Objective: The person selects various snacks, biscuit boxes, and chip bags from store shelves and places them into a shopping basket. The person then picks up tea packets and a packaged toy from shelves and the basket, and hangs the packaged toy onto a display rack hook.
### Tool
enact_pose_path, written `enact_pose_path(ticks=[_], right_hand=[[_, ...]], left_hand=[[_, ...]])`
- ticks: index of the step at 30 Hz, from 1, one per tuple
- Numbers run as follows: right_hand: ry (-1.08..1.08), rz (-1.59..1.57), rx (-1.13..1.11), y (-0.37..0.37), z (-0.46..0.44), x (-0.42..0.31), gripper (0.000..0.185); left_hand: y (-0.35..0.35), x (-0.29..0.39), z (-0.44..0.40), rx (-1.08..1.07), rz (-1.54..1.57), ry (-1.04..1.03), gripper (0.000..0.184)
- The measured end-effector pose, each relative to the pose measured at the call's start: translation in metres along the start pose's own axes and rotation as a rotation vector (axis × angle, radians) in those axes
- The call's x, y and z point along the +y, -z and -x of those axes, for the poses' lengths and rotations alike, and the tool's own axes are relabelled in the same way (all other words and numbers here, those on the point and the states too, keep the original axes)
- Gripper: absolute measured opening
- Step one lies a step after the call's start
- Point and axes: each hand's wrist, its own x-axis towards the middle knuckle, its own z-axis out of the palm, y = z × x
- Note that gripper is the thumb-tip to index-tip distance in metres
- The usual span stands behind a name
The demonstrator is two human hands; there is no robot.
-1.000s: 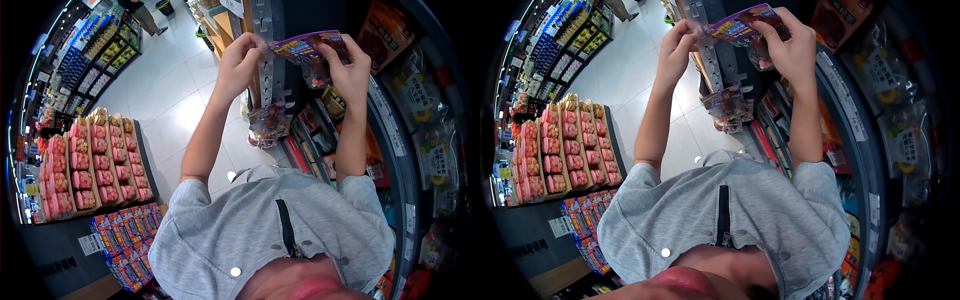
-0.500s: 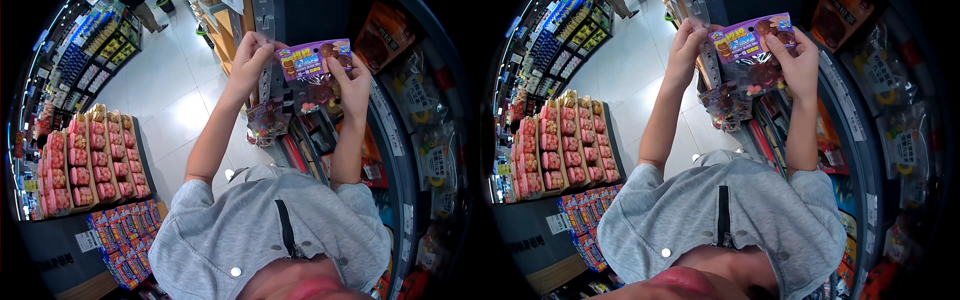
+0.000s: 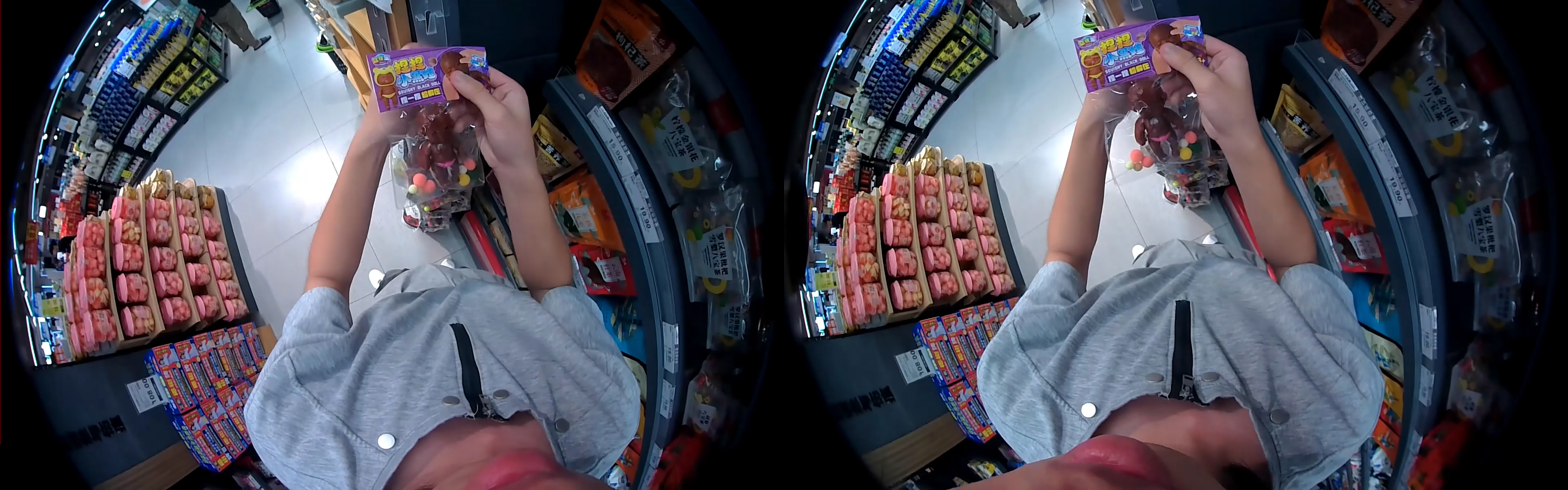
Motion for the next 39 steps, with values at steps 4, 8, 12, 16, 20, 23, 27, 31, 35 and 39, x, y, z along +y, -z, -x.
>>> enact_pose_path(ticks=[4,8,12,16,20,23,27,31,35,39], right_hand=[[0.018,0.038,0.046,0.001,0.000,0.001,0.019],[0.011,0.014,0.021,-0.003,0.001,0.002,0.019],[0.027,0.059,0.026,-0.003,0.001,0.004,0.020],[0.071,0.174,0.036,0.001,0.002,0.006,0.023],[0.117,0.268,0.002,0.009,-0.002,0.009,0.026],[0.130,0.314,-0.004,0.013,-0.008,0.012,0.027],[0.141,0.365,-0.025,0.018,-0.017,0.019,0.029],[0.099,0.391,-0.034,0.020,-0.019,0.028,0.029],[0.090,0.348,-0.057,0.021,-0.020,0.030,0.029],[0.073,0.325,-0.008,0.023,-0.022,0.035,0.029]], left_hand=[[0.002,0.003,-0.004,0.047,0.236,0.114,0.030],[0.005,0.004,-0.003,-0.029,0.098,0.000,0.024],[0.004,0.002,-0.003,-0.027,0.104,0.022,0.023],[0.003,0.002,-0.002,-0.024,0.073,0.000,0.027],[0.010,-0.005,0.002,-0.014,0.022,0.024,0.031],[0.019,-0.008,0.013,0.040,0.547,0.224,0.042],[0.021,-0.013,0.015,0.071,0.395,0.128,0.065],[0.016,0.009,0.006,0.055,0.000,0.071,0.044],[0.010,0.011,0.004,0.148,-0.011,0.043,0.033],[0.003,0.016,0.007,0.231,-0.066,0.074,0.030]])
